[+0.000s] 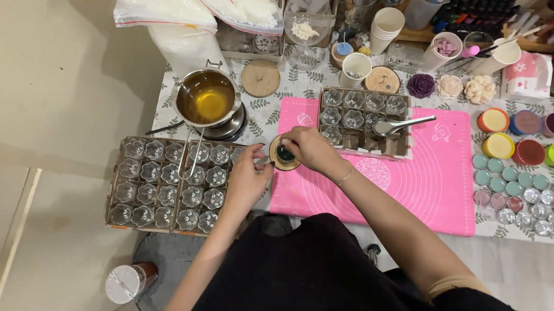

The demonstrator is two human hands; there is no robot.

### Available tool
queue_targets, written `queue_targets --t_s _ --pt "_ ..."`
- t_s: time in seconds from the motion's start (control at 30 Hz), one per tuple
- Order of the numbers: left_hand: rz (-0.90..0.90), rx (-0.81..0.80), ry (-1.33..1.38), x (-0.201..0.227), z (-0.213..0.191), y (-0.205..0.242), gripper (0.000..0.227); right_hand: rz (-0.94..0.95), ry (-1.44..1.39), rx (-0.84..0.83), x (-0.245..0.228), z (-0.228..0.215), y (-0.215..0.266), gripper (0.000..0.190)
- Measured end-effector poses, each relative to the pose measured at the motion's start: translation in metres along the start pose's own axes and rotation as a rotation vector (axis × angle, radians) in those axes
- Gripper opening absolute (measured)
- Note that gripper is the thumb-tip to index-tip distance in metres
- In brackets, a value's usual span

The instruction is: Preparing liquid wax by adding fragrance oil and colorant for candle production.

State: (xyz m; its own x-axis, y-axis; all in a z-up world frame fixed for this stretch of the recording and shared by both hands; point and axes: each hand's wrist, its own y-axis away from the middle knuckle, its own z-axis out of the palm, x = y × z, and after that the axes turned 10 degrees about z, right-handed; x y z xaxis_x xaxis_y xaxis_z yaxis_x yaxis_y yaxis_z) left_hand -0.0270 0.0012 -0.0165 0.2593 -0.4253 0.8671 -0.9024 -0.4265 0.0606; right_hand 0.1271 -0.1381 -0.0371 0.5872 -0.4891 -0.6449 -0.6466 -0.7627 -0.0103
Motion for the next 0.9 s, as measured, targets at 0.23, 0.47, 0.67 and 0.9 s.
queue_targets --t_s 0.23,0.47,0.67,0.9 --pt "0.002 0.017 -0.061 -0.022 0.014 -0.003 0.055 -0.035 -0.077 -0.014 0.006 -0.003 -0.001 0.020" --pt "0.079 -0.009 -0.110 -0.013 0.031 -0.010 0.073 -0.077 -0.061 -0.024 0.011 0.001 -0.007 0.018" --pt "0.214 0.059 -0.300 -0.016 0.056 -0.022 0.089 -0.090 -0.059 -0.025 0.013 0.002 -0.009 0.019" --pt "0.079 0.012 -0.367 0.014 0.054 -0.026 0.101 -0.096 -0.020 -0.026 0.020 0.003 -0.015 0.018"
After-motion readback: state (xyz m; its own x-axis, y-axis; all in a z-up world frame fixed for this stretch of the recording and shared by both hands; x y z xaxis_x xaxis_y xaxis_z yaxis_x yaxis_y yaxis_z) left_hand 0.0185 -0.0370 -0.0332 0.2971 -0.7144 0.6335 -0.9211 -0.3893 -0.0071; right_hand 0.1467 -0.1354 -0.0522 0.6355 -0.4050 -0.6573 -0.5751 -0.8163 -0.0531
